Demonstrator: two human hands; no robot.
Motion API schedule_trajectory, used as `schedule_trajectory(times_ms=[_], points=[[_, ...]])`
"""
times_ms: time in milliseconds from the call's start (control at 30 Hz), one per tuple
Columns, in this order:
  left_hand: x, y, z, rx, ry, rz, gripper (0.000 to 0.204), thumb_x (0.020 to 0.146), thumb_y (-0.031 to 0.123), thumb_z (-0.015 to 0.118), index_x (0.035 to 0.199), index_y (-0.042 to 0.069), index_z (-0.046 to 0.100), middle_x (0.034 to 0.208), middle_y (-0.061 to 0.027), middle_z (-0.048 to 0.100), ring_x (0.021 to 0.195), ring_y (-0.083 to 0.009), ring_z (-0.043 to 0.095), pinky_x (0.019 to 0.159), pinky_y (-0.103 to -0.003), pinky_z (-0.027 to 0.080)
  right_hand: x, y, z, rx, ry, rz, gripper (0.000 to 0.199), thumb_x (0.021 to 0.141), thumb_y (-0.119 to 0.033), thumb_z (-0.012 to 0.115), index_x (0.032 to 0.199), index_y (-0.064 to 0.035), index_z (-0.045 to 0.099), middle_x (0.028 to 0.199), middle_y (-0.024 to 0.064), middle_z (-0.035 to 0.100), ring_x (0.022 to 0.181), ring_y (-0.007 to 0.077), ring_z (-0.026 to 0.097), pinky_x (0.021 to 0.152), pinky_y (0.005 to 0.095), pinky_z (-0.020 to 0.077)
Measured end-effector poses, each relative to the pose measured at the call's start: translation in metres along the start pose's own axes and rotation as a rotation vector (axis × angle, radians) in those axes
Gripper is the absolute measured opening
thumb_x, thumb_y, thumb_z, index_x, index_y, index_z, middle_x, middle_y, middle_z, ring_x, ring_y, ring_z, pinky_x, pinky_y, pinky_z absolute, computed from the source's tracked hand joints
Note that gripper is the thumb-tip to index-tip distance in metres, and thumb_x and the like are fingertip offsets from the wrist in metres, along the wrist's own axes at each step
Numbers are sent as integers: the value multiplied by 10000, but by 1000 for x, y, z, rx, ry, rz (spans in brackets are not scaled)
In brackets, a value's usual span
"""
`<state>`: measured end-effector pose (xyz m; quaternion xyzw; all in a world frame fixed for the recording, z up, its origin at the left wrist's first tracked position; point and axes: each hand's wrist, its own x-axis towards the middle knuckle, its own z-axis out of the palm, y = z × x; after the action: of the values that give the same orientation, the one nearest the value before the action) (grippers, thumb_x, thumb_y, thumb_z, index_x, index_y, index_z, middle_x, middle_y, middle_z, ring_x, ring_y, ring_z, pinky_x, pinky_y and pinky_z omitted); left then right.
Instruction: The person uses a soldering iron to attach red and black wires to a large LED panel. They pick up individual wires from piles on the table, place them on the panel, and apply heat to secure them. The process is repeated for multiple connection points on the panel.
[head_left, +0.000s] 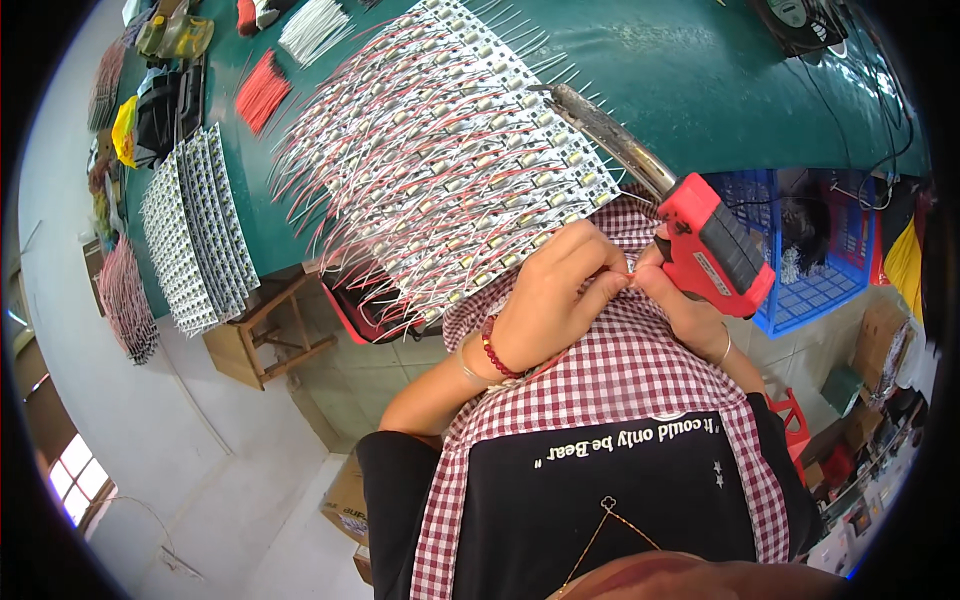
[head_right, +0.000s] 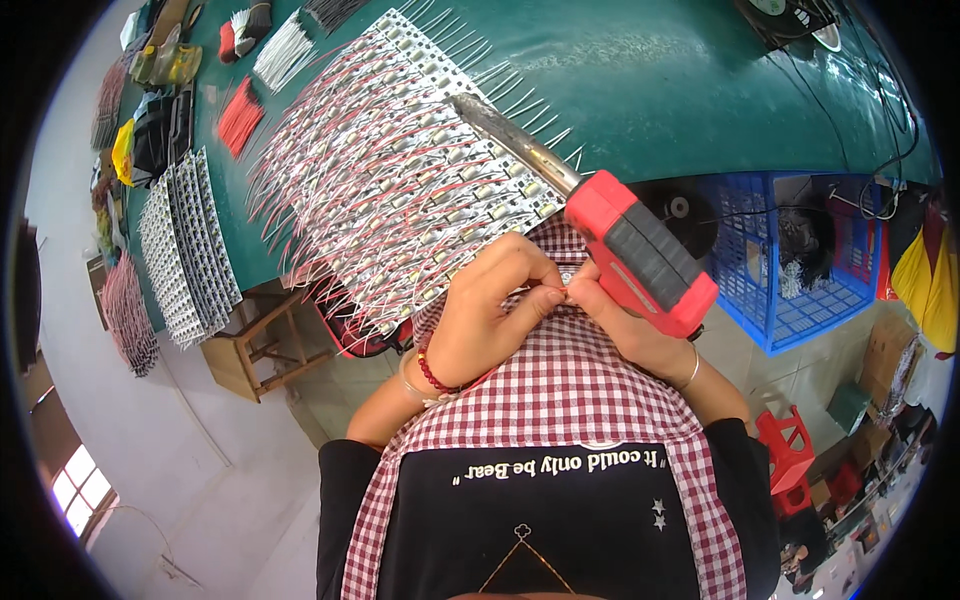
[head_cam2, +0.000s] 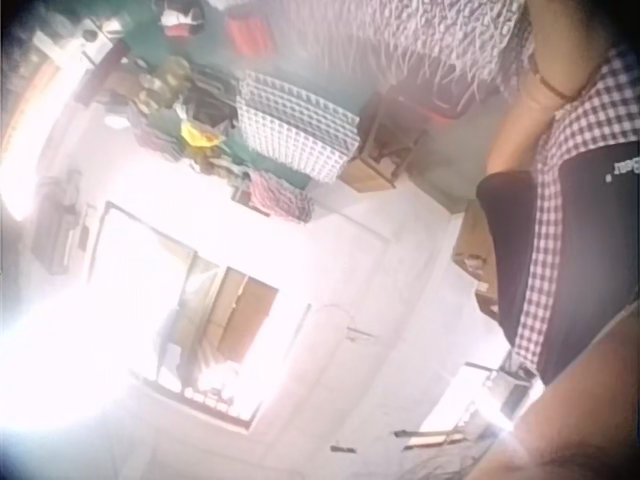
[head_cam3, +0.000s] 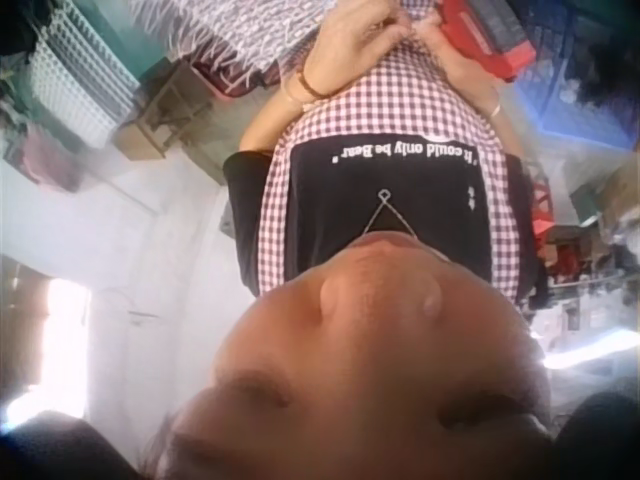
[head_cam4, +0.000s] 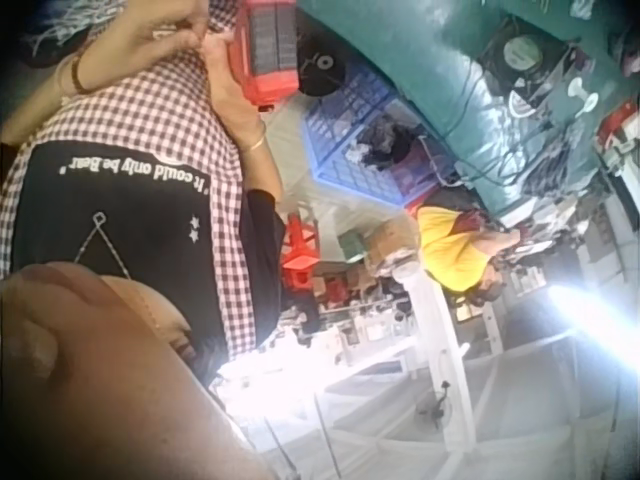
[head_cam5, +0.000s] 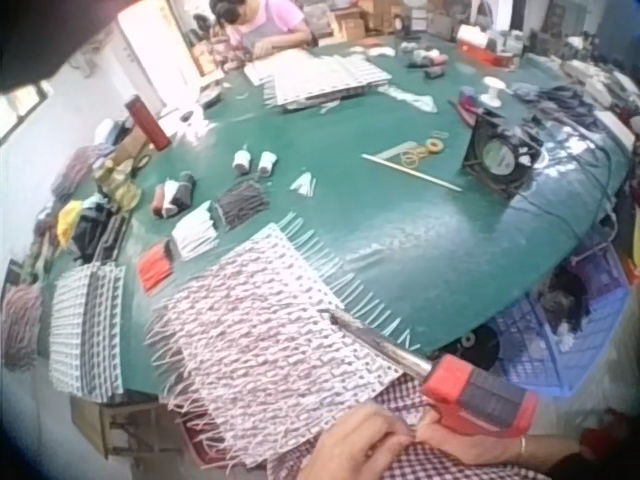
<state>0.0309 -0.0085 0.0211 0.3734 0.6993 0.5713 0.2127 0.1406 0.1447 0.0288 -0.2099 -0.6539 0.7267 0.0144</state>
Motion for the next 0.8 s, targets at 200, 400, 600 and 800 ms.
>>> schedule_trajectory(times_ms=[200,400,600,800], points=[[8,-12,-20,342,45,154,207,700,-41,694,877,64,674,721,-67,483,676,-238,510,599,-352,407,3,8,-4,-100,33,-193,440,873,75,560,1272,2,390,784,90,572,709,164,582,657,299,487],[27,-36,-50,723,-13,322,228,707,16,631,908,100,698,729,-37,445,709,-209,481,658,-345,382,-16,26,-42,24,67,-135,393,900,-93,604,1240,28,448,682,89,561,579,161,549,566,285,460],[32,-44,-50,754,-66,380,194,721,56,629,902,82,692,751,-47,452,730,-213,489,668,-340,395,-51,46,-55,104,112,10,180,850,16,633,1021,19,576,742,58,604,596,121,570,538,259,463],[34,-43,-50,729,-71,398,189,722,52,637,904,73,686,745,-50,440,721,-208,481,648,-337,388,-69,67,-61,-95,111,59,144,849,-29,668,982,-16,616,796,14,605,691,100,557,627,270,454]])
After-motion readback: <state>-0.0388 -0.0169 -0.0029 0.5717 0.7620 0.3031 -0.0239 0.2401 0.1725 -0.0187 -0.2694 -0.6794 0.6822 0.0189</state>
